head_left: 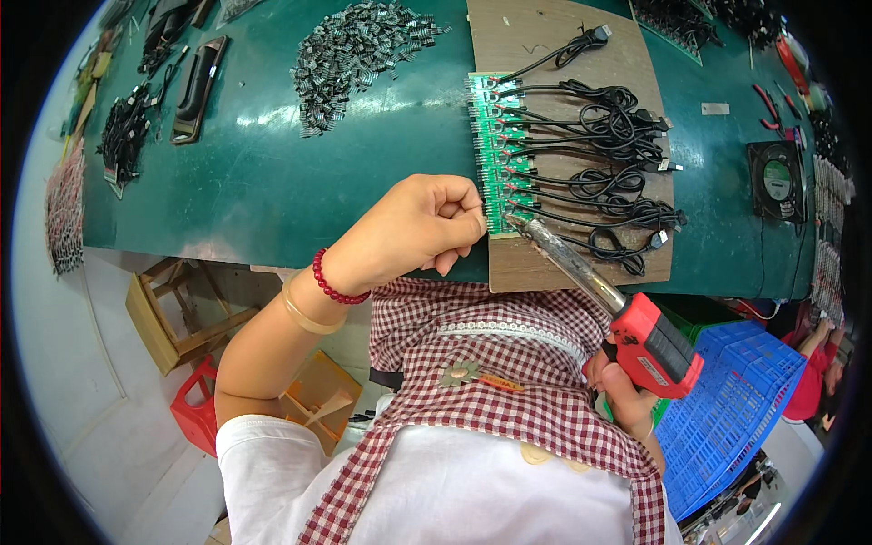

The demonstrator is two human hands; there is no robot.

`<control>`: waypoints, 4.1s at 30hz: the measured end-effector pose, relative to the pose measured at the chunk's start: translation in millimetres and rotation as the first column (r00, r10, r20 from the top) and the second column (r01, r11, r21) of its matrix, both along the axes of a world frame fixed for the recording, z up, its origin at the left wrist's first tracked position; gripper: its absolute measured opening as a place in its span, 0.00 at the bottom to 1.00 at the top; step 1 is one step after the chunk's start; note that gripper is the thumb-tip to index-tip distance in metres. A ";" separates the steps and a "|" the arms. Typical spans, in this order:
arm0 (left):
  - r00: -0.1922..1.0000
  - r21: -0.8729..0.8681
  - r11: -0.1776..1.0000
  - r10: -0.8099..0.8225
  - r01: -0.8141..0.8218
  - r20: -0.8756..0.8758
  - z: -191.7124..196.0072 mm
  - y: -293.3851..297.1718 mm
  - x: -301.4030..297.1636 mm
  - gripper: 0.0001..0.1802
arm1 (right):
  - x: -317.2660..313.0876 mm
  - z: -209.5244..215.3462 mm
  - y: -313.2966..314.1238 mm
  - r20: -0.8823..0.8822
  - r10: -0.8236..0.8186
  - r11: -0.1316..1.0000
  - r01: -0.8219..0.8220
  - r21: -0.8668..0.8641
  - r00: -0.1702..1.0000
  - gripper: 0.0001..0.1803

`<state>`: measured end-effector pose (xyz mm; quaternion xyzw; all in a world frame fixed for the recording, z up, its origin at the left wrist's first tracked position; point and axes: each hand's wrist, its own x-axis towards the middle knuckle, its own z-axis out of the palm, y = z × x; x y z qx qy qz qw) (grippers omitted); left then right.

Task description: The person solders electronic components onto circuit boards using a soldering iron, setting finished boards aside and retrieving new ones to solder.

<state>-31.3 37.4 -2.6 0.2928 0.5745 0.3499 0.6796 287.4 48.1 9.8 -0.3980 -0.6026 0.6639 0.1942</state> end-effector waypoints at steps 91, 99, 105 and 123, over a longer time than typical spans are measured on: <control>0.538 0.133 0.578 0.617 -0.805 0.574 157.1 456.3 10.7 0.24 | 85.4 43.5 105.8 -0.663 -0.710 0.471 0.860 -0.196 0.237 0.13; 0.443 0.092 0.553 0.544 -0.828 0.713 131.8 488.6 1.8 0.17 | 100.3 32.7 98.6 -0.664 -0.711 0.463 0.865 -0.194 0.231 0.12; 0.464 0.169 0.519 0.515 -0.838 0.721 139.0 490.7 0.5 0.15 | 103.4 30.6 96.1 -0.649 -0.730 0.435 0.877 -0.201 0.213 0.11; 0.790 0.599 0.601 0.091 -0.529 0.607 213.1 317.2 13.7 0.03 | 107.2 43.9 110.9 -0.700 -0.667 0.504 0.846 -0.172 0.255 0.15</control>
